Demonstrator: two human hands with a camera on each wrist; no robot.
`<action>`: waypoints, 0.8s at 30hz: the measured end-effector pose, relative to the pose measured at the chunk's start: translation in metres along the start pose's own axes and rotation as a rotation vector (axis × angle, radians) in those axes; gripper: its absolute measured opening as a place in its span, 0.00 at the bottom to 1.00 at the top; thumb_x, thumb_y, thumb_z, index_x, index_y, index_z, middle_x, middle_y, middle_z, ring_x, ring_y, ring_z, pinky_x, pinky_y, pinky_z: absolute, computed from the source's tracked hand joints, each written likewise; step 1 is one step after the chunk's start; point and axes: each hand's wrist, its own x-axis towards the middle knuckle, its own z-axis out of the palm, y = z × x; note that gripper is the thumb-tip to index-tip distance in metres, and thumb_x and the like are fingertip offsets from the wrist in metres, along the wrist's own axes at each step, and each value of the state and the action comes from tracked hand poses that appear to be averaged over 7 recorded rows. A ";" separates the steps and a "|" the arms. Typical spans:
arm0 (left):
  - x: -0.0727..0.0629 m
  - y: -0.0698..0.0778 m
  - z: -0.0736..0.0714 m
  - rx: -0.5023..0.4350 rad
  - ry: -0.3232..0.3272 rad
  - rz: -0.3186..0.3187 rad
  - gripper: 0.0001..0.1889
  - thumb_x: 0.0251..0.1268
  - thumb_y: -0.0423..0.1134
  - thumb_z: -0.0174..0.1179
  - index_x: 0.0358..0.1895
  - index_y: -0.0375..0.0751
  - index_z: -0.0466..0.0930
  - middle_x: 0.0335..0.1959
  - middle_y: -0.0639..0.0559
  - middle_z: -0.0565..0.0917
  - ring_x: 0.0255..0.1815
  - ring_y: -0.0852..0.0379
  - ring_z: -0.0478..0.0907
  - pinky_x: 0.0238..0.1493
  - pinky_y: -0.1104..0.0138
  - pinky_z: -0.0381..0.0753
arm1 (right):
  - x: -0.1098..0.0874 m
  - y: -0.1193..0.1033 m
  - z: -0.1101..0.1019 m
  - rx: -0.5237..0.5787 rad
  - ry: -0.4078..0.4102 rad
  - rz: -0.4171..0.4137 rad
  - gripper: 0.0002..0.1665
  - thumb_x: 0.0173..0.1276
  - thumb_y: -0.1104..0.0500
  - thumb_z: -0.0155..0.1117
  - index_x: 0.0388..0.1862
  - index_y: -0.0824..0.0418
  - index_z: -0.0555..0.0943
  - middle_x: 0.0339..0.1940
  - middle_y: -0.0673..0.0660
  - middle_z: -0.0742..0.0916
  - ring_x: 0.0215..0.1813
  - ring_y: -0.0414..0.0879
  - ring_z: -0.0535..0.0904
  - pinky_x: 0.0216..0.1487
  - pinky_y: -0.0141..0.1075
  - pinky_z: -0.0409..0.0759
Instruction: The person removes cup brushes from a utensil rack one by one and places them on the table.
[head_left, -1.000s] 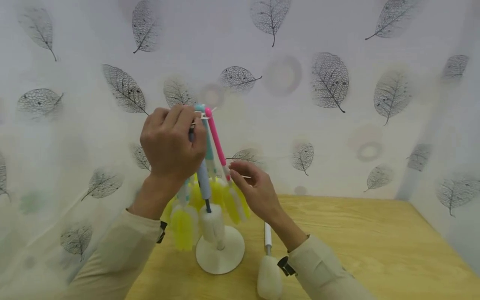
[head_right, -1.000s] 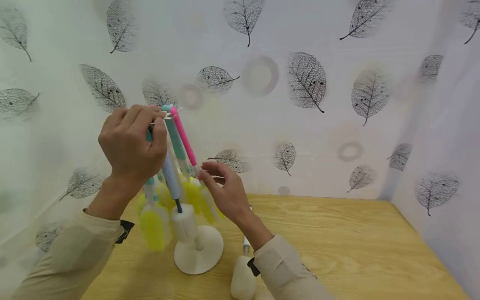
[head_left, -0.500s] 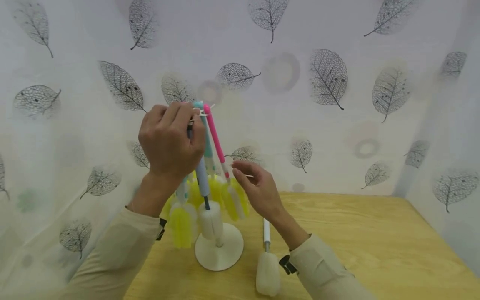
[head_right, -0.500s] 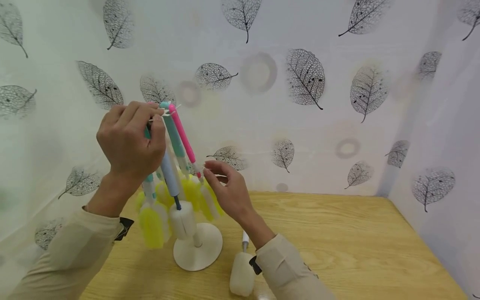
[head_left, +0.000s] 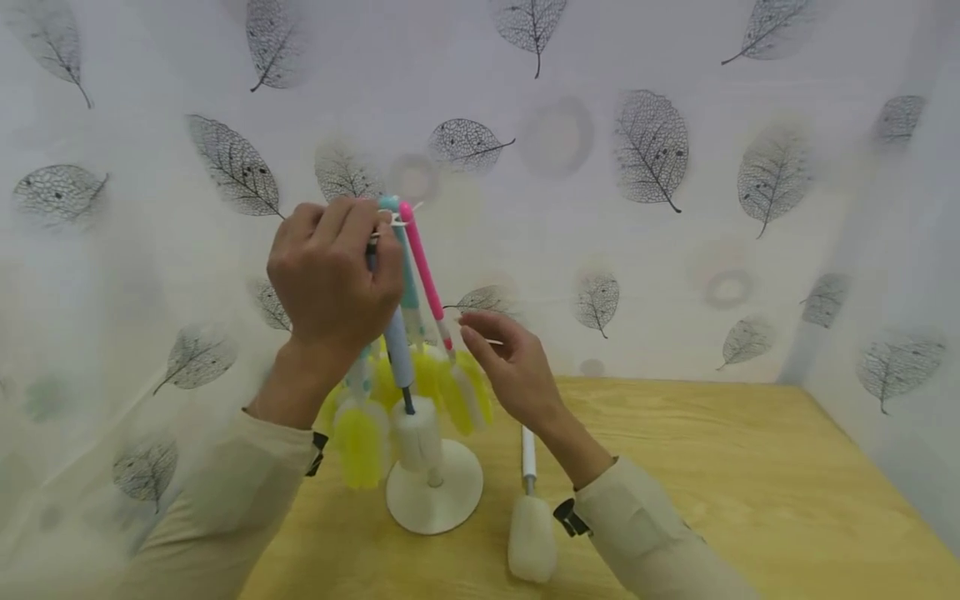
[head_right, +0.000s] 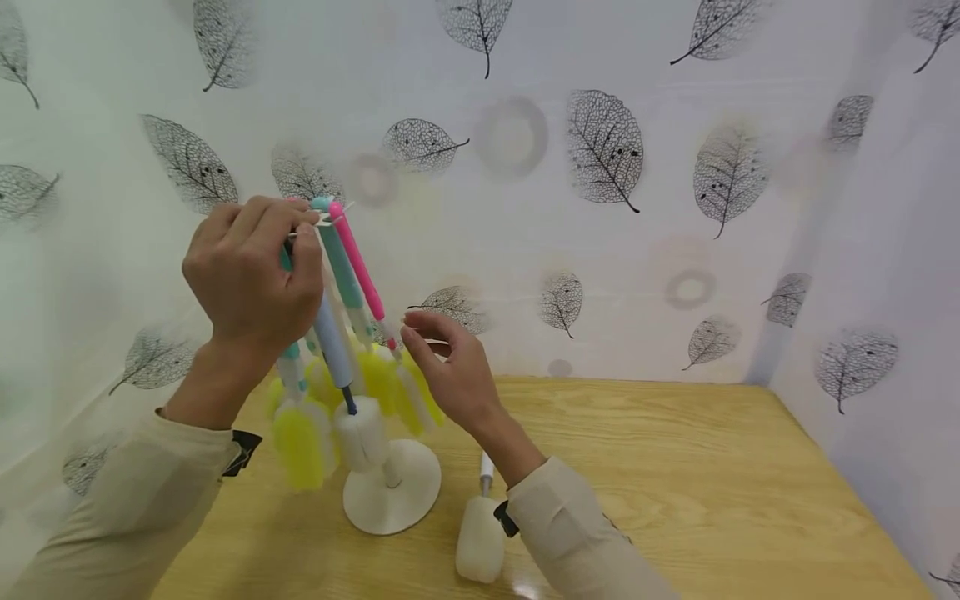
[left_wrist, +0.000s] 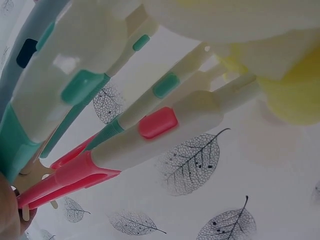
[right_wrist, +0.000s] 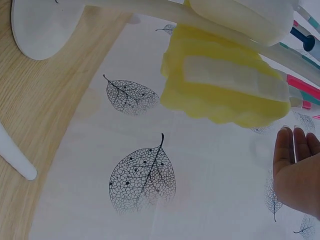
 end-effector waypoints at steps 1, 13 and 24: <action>0.000 0.000 -0.001 0.000 -0.004 -0.004 0.22 0.65 0.45 0.41 0.31 0.33 0.82 0.34 0.43 0.85 0.34 0.41 0.75 0.39 0.49 0.75 | 0.001 -0.001 0.001 0.004 -0.004 -0.002 0.18 0.72 0.65 0.53 0.57 0.72 0.75 0.56 0.66 0.80 0.55 0.54 0.78 0.55 0.38 0.76; -0.006 0.000 -0.002 -0.034 -0.044 -0.037 0.23 0.65 0.45 0.40 0.35 0.34 0.84 0.36 0.44 0.85 0.35 0.41 0.75 0.39 0.49 0.73 | 0.012 0.011 0.003 -0.004 -0.024 -0.050 0.18 0.71 0.62 0.55 0.57 0.70 0.76 0.54 0.62 0.82 0.54 0.51 0.79 0.55 0.40 0.76; 0.000 -0.011 0.005 -0.163 0.038 0.008 0.22 0.62 0.44 0.42 0.32 0.36 0.86 0.34 0.46 0.86 0.32 0.42 0.75 0.35 0.50 0.72 | 0.028 -0.001 0.016 0.006 -0.029 -0.053 0.20 0.71 0.62 0.57 0.58 0.70 0.75 0.54 0.62 0.81 0.53 0.51 0.79 0.54 0.38 0.76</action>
